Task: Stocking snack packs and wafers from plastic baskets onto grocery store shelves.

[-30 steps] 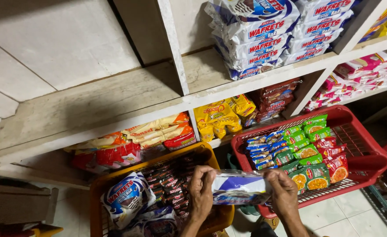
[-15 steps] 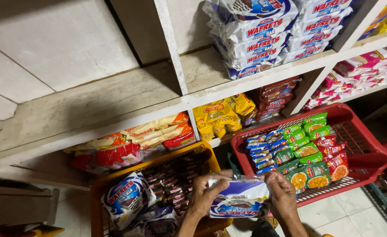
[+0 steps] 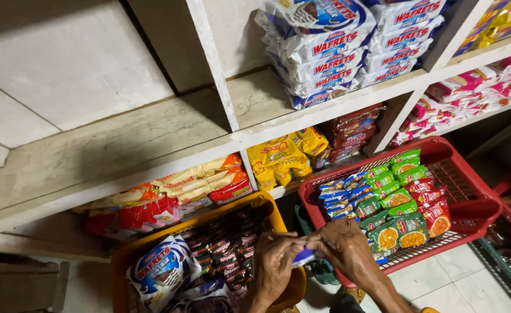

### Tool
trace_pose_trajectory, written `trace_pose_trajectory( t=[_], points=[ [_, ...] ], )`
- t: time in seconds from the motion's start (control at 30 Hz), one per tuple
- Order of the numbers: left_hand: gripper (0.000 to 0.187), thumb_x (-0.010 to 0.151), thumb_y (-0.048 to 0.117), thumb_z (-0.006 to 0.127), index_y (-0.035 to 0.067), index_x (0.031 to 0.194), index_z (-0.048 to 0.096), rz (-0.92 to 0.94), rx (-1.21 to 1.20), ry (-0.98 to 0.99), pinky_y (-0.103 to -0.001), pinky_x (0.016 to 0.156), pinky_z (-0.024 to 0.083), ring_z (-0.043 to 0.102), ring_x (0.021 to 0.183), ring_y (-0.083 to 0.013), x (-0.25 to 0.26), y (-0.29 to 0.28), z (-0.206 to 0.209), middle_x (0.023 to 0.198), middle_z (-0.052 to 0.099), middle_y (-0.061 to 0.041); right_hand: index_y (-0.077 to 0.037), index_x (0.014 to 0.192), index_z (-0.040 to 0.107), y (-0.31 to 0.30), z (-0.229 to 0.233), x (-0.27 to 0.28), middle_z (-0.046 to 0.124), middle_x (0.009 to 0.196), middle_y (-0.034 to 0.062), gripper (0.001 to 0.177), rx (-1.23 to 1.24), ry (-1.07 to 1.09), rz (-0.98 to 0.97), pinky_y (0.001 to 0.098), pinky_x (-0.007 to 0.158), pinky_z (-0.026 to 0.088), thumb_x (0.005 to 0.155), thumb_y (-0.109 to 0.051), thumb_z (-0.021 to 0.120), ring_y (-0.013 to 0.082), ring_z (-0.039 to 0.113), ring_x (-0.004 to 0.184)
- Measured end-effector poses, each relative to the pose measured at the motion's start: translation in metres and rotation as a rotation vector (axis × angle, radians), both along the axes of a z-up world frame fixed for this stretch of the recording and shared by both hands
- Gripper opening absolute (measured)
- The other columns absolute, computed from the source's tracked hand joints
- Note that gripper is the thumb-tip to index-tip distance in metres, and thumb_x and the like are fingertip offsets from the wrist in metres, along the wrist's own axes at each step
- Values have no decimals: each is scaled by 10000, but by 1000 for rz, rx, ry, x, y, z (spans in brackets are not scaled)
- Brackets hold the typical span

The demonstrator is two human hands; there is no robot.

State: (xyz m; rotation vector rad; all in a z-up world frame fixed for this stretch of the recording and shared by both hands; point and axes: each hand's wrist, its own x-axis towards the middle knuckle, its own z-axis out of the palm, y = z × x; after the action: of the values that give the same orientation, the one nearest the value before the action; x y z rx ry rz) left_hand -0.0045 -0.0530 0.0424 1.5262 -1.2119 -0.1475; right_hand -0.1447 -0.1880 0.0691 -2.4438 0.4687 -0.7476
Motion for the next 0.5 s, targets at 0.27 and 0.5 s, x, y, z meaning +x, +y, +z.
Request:
trace_pose_trajectory(
  t=[0.27,0.5],
  points=[
    [319,979,304,584,68,941,796,9,-98,415,-260,520,546,643,580,-122,4,12,-26,788,781,-59,-202,869,801,-44,-35,-15,805,854,-5,94,8,90,-122,388,868,554,797,-204,741,182,710,817],
    [420,977,459,563,117,922,802,71,-63,614,-264,362,467,555,437,-114,7,17,-71,611,695,-27,-121,971,751,-44,-53,-21,791,996,65,161,637,-71,-169,424,763,654,839,-187,686,221,737,853]
  ],
)
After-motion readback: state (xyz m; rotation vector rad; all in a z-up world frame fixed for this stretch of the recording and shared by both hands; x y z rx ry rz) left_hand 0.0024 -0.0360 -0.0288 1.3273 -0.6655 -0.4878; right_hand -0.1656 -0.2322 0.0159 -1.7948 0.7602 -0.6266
